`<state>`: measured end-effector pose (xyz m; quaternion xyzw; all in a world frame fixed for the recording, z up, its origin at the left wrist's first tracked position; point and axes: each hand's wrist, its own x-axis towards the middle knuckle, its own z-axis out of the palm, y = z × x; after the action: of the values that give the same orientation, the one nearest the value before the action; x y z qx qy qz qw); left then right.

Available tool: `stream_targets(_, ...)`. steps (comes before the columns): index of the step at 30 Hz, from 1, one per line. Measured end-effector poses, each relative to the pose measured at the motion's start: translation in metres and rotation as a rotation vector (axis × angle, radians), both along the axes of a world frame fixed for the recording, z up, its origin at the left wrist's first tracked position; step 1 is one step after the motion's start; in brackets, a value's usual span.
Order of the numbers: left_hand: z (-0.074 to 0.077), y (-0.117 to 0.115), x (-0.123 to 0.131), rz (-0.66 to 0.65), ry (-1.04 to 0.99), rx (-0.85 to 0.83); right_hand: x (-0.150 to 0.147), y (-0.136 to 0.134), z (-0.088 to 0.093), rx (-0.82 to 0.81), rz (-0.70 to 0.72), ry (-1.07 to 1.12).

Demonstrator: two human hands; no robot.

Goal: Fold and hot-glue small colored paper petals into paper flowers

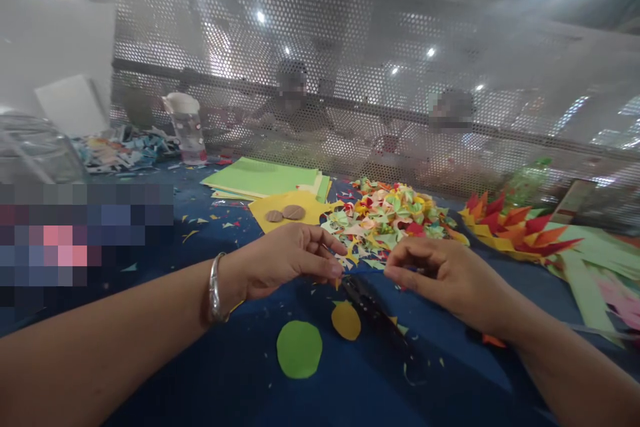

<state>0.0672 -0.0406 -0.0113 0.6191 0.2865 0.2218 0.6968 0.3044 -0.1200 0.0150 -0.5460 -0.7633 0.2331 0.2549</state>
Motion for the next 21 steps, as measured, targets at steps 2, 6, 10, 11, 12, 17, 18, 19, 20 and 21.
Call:
stream_targets(2,-0.0006,0.0,0.0006,0.035,0.005,0.005,0.0,0.0005,-0.0007,0.016,-0.006,0.003)
stream_targets(6,-0.0012,0.0015,0.002,0.063,-0.005,-0.002,0.0001,0.001,-0.0009,0.036,-0.005,0.006)
stream_targets(10,-0.0024,0.0028,0.0035,0.1,-0.028,-0.004,-0.0008,-0.0001,0.0003,0.034,-0.014,0.026)
stream_targets(11,-0.0027,0.0027,0.0037,0.112,-0.035,-0.003,-0.0011,-0.0005,0.0006,0.036,-0.019,0.026)
stream_targets(12,-0.003,0.0025,0.0038,0.118,-0.04,-0.002,-0.0015,-0.0007,0.001,0.04,-0.024,0.023)
stream_targets(17,-0.0013,0.0011,0.0037,0.091,-0.039,-0.026,-0.0029,-0.0011,0.0026,0.064,-0.027,0.025)
stream_targets(18,-0.0003,0.0009,0.0034,0.094,-0.037,-0.031,-0.003,-0.0011,0.0028,0.06,-0.028,0.032)
stream_targets(19,0.0007,0.0006,0.003,0.097,-0.033,-0.031,-0.003,-0.001,0.0029,0.052,-0.029,0.041)
stream_targets(20,0.0016,0.0003,0.0025,0.098,-0.03,-0.025,-0.0029,-0.001,0.003,0.043,-0.031,0.051)
stream_targets(21,0.0022,0.0,0.0019,0.097,-0.03,-0.016,-0.0026,-0.0011,0.003,0.035,-0.032,0.062)
